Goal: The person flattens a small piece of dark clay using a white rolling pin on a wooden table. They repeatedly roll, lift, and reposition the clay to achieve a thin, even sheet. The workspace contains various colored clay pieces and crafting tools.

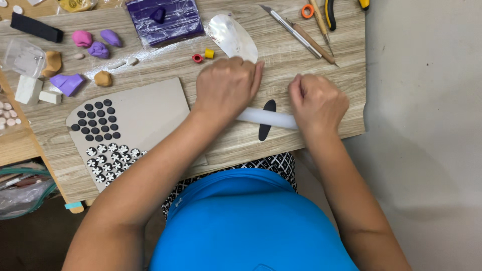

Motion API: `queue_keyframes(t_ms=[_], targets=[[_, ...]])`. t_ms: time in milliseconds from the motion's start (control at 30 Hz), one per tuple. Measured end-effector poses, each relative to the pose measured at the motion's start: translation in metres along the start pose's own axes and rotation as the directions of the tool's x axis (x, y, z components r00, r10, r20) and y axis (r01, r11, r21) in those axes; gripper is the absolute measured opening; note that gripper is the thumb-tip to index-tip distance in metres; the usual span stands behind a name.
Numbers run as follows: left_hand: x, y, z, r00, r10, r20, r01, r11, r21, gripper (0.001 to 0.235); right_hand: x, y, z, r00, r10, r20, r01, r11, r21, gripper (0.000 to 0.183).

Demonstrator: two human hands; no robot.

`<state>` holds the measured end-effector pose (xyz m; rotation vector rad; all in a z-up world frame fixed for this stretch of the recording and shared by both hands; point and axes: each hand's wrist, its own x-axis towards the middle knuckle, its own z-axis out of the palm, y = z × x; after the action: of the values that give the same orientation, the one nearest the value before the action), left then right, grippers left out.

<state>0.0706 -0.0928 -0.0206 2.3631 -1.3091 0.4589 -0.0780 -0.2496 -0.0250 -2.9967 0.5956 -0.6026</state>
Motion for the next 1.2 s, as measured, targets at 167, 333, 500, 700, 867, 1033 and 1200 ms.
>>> queue_keyframes(t_ms=[167, 333, 500, 700, 867, 1033, 1200], targets=[[0.006, -0.002, 0.009, 0.999, -0.019, 0.036, 0.020, 0.999, -0.032, 0.042, 0.005, 0.002, 0.007, 0.998, 0.012, -0.059, -0.016, 0.998, -0.054, 0.042], [-0.009, -0.002, -0.008, 0.993, -0.014, 0.121, 0.027, 0.993, -0.113, 0.036, -0.006, -0.006, -0.003, 0.999, 0.050, -0.011, -0.050, 0.998, 0.034, 0.044], [-0.020, 0.002, -0.013, 0.985, -0.015, 0.172, 0.047, 0.982, -0.181, 0.036, -0.018, -0.010, -0.012, 0.990, 0.124, 0.070, -0.136, 0.968, 0.210, 0.045], [-0.031, 0.005, -0.022, 0.979, -0.014, 0.206, 0.063, 0.970, -0.234, 0.040, -0.029, -0.019, -0.018, 0.970, 0.190, 0.148, -0.228, 0.924, 0.306, 0.047], [-0.041, 0.005, -0.024, 0.981, 0.035, 0.192, 0.014, 0.968, -0.249, 0.041, -0.043, -0.030, -0.022, 0.967, 0.193, 0.164, -0.241, 0.905, 0.351, 0.049], [-0.057, 0.008, -0.023, 0.987, 0.067, 0.149, -0.023, 0.960, -0.279, 0.041, -0.057, -0.036, -0.028, 0.979, 0.166, 0.117, -0.196, 0.921, 0.336, 0.048], [-0.077, 0.016, -0.034, 0.990, 0.087, 0.107, -0.072, 0.989, -0.132, 0.035, -0.083, -0.047, -0.029, 0.997, 0.080, -0.014, -0.075, 0.970, 0.232, 0.053]])
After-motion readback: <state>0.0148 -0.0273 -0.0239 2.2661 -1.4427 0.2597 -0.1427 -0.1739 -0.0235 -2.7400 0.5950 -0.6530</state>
